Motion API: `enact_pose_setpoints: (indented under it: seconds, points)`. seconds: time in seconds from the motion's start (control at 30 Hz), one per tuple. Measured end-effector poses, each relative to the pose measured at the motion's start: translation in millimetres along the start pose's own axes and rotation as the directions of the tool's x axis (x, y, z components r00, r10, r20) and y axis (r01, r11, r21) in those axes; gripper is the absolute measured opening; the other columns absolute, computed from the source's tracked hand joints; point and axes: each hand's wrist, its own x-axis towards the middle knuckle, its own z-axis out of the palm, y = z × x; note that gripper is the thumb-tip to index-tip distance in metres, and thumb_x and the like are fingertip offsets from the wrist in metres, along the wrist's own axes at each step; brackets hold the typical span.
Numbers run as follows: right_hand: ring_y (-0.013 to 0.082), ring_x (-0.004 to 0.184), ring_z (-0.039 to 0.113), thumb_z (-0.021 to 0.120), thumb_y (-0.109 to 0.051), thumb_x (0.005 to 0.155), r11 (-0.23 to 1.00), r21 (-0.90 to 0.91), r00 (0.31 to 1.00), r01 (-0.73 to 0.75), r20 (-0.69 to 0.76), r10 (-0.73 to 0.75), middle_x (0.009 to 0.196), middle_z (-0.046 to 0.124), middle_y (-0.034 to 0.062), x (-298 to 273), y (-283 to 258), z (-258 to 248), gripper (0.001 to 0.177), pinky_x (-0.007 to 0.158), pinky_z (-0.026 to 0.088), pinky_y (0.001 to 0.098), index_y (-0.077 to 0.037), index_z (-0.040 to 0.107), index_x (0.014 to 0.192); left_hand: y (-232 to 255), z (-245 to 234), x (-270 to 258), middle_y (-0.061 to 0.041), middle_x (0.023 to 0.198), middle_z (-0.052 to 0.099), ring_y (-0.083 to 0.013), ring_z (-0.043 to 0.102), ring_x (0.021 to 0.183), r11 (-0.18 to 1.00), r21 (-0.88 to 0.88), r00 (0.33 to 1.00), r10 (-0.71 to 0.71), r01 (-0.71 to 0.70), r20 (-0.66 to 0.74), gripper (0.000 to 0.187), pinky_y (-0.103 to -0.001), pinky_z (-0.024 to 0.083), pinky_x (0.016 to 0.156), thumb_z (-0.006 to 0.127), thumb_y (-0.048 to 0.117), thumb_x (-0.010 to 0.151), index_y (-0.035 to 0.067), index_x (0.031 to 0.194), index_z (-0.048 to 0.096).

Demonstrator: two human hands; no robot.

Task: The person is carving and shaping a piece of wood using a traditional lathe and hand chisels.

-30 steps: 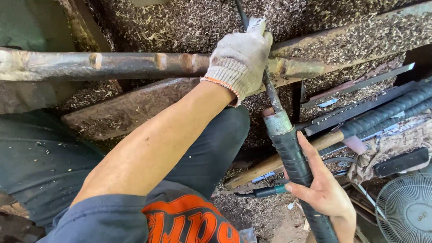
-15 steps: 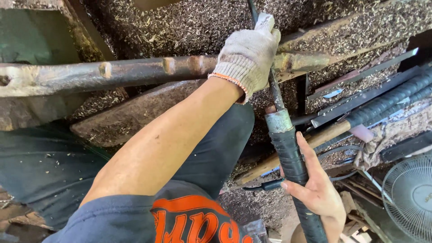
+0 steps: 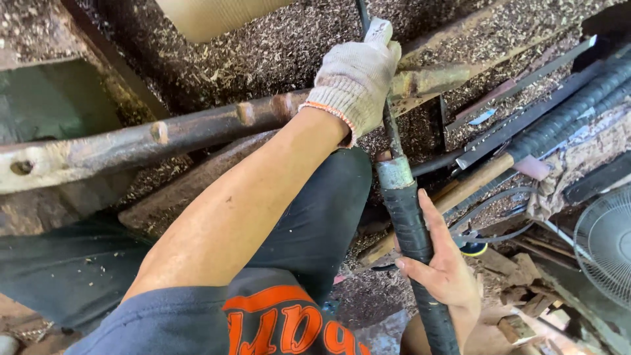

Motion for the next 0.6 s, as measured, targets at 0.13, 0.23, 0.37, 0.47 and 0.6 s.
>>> enact_pose_setpoints:
  seconds: [0.13, 0.23, 0.37, 0.47, 0.6]
  points:
    - [0.0127, 0.086, 0.059, 0.07, 0.012, 0.074, 0.999, -0.011, 0.999, 0.033, -0.042, -0.034, 0.108, 0.06, 0.0107, 0.9, 5.4, 14.1, 0.112, 0.073, 0.053, 0.0265, -0.009, 0.012, 0.167, -0.6, -2.0, 1.7, -0.019, 0.119, 0.057, -0.0397, 0.069, 0.093, 0.999, 0.029, 0.999, 0.042, -0.041, -0.034, 0.05, -0.049, 0.057, 0.074, 0.081, 0.009, 0.066, 0.01, 0.111, 0.061]
    - [0.0139, 0.081, 0.061, 0.071, 0.011, 0.073, 0.998, 0.054, 0.997, 0.033, -0.065, -0.03, 0.102, 0.062, 0.012, 1.7, 9.4, 23.8, 0.113, 0.065, 0.054, 0.0272, -0.01, 0.011, 0.167, -1.5, -2.8, 3.3, -0.018, 0.114, 0.061, -0.0406, 0.068, 0.098, 0.999, 0.027, 0.996, 0.02, -0.023, 0.081, 0.048, -0.05, 0.056, 0.079, 0.079, 0.011, 0.073, 0.011, 0.116, 0.059]
    - [0.0139, 0.073, 0.061, 0.071, 0.009, 0.072, 0.987, 0.161, 0.997, 0.021, -0.081, -0.008, 0.101, 0.062, 0.012, 5.0, 14.2, 38.1, 0.115, 0.058, 0.053, 0.0273, -0.014, 0.01, 0.167, -5.2, 7.2, 11.2, -0.017, 0.112, 0.063, -0.0407, 0.069, 0.095, 1.0, -0.006, 1.0, 0.025, -0.025, -0.012, 0.042, -0.049, 0.056, 0.077, 0.075, 0.011, 0.078, 0.014, 0.116, 0.059]
    - [0.0138, 0.071, 0.061, 0.072, 0.009, 0.072, 0.976, 0.205, 0.993, 0.069, -0.105, -0.048, 0.1, 0.062, 0.0122, 7.7, 22.2, 51.6, 0.115, 0.054, 0.052, 0.0269, -0.014, 0.01, 0.167, -5.1, 4.1, 14.1, -0.016, 0.115, 0.062, -0.0394, 0.069, 0.095, 0.999, 0.009, 0.999, 0.052, -0.052, 0.006, 0.039, -0.049, 0.057, 0.078, 0.072, 0.009, 0.083, 0.016, 0.119, 0.058]
    - [0.0147, 0.065, 0.061, 0.072, 0.006, 0.076, 0.934, 0.333, 0.987, 0.13, -0.137, -0.088, 0.098, 0.063, 0.0128, 2.9, 29.5, 67.2, 0.111, 0.053, 0.054, 0.0278, -0.016, 0.012, 0.167, -5.7, -8.4, 8.9, -0.013, 0.116, 0.06, -0.0357, 0.07, 0.095, 0.989, 0.103, 0.981, 0.089, -0.107, 0.171, 0.073, -0.047, 0.059, 0.077, 0.075, 0.006, 0.077, 0.026, 0.141, 0.047]
